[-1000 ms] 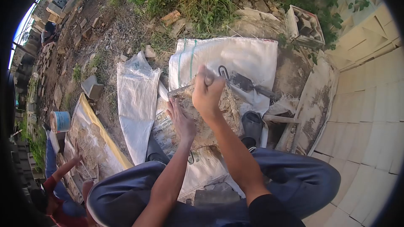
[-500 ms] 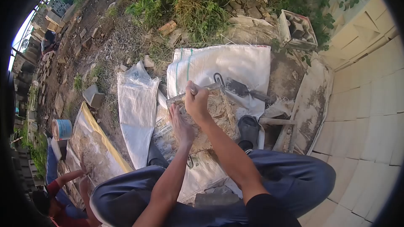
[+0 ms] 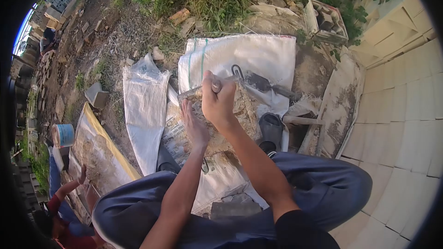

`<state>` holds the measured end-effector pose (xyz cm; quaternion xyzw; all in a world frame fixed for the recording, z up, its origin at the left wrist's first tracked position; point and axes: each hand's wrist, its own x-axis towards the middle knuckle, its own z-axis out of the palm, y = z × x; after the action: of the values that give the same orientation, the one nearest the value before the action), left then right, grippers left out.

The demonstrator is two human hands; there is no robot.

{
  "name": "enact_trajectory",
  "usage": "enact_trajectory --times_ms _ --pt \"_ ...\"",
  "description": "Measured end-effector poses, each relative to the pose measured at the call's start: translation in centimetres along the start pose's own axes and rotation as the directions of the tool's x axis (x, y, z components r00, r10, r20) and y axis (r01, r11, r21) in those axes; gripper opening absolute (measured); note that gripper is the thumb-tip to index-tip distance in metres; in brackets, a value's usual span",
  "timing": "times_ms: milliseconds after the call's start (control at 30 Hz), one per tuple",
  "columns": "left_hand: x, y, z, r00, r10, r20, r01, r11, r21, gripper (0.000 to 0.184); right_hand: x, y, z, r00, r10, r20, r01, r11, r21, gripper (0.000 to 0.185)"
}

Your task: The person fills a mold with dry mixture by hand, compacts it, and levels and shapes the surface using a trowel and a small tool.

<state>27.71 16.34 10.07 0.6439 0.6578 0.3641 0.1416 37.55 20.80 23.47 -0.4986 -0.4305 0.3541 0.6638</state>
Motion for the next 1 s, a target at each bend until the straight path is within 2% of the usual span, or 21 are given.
enact_trajectory --times_ms 67,100,133,200,267,333,367,400,467,500,533,567,600,633,700,800,833,867,933,967,1000 --pt "0.3 0.4 -0.5 1.0 0.0 -0.011 0.0 0.999 -0.034 0.061 -1.0 3.6 -0.9 0.975 -0.175 0.134 0.174 0.985 0.02 0.043" --pt "0.2 0.0 0.0 1.0 -0.009 -0.005 0.009 0.999 -0.031 0.064 -1.6 5.9 -1.1 0.991 -0.099 0.085 0.1 0.995 -0.008 0.043" --pt "0.9 0.3 0.2 0.999 0.007 -0.034 -0.008 0.999 -0.041 0.064 -0.4 5.1 -0.8 0.987 -0.133 0.092 0.133 0.991 0.0 0.043" --pt "0.4 0.1 -0.3 0.998 -0.043 0.036 0.042 0.999 0.014 0.067 0.6 4.0 0.0 0.998 0.061 0.012 -0.06 0.996 -0.063 0.044" --pt "0.6 -0.1 0.0 0.998 -0.045 0.034 0.044 0.998 0.033 0.07 1.5 1.1 -0.2 1.0 -0.002 0.024 0.004 0.998 -0.069 0.044" --pt "0.3 0.0 -0.3 0.999 -0.022 0.033 0.022 1.0 0.014 0.063 2.0 -2.7 -0.8 0.992 0.099 0.077 -0.116 0.959 0.26 0.045" --pt "0.0 -0.3 0.0 0.999 -0.032 0.042 0.032 0.999 0.014 0.063 1.4 -4.1 -0.7 0.99 0.13 0.062 -0.143 0.945 0.294 0.044" --pt "0.0 -0.4 0.1 0.999 -0.041 0.035 0.041 0.999 0.001 0.058 0.1 -1.7 -0.9 0.989 0.136 0.059 -0.147 0.945 0.292 0.044" --pt "0.4 -0.1 0.4 0.999 -0.034 0.001 0.034 0.999 -0.027 0.053 -1.8 4.9 -1.7 0.986 -0.118 0.114 0.118 0.993 0.01 0.043" --pt "0.3 -0.4 0.7 1.0 -0.001 0.024 0.0 0.999 0.032 0.05 -1.1 5.1 -1.7 0.995 -0.026 0.096 0.021 0.998 0.055 0.042" --pt "-0.6 -0.1 -0.1 0.997 0.02 0.072 -0.027 0.995 0.097 0.049 -0.6 4.5 -1.7 0.995 -0.035 0.095 0.029 0.998 0.059 0.042" --pt "-1.6 0.2 -0.7 0.983 0.04 0.18 -0.068 0.986 0.155 0.062 0.1 4.1 -2.1 0.995 0.101 0.024 -0.103 0.979 0.174 0.042" --pt "-1.6 1.0 -0.5 0.983 0.059 0.173 -0.085 0.986 0.145 0.062 1.5 3.8 -2.4 0.973 0.228 -0.024 -0.211 0.932 0.296 0.042" --pt "-2.1 1.6 -0.1 0.979 0.102 0.177 -0.129 0.98 0.153 0.074 2.3 0.7 -2.7 0.98 0.185 -0.073 -0.155 0.942 0.296 0.042" --pt "-2.4 3.2 -0.1 0.966 0.099 0.237 -0.153 0.964 0.218 0.102 4.0 -2.2 -4.0 0.982 0.184 -0.04 -0.141 0.862 0.487 0.046" --pt "-1.6 3.4 1.0 0.971 -0.004 0.238 -0.056 0.968 0.246 0.095 5.3 -5.8 -4.9 0.994 0.111 -0.009 -0.096 0.895 0.435 0.047" --pt "-1.6 3.0 1.2 0.976 -0.006 0.217 -0.042 0.975 0.218 0.083 5.1 -6.6 -5.0 0.994 0.113 -0.013 -0.096 0.896 0.434 0.047" --pt "-1.6 2.6 1.5 0.976 -0.003 0.217 -0.044 0.976 0.214 0.083 4.9 -7.5 -5.0 0.99 0.126 -0.062 -0.094 0.923 0.374 0.047" --pt "-1.5 2.2 1.8 0.979 0.042 0.201 -0.083 0.976 0.199 0.069 4.8 -7.3 -5.2 0.985 0.126 -0.114 -0.085 0.947 0.311 0.047" --pt "-1.9 2.1 1.5 0.967 0.131 0.217 -0.167 0.973 0.157 0.058 4.7 -5.6 -5.3 0.982 0.082 -0.172 -0.058 0.988 0.141 0.045" --pt "-2.3 1.7 1.4 0.967 0.133 0.217 -0.169 0.973 0.158 0.058 4.5 -5.0 -5.1 0.975 0.031 -0.22 -0.039 0.999 -0.033 0.044"
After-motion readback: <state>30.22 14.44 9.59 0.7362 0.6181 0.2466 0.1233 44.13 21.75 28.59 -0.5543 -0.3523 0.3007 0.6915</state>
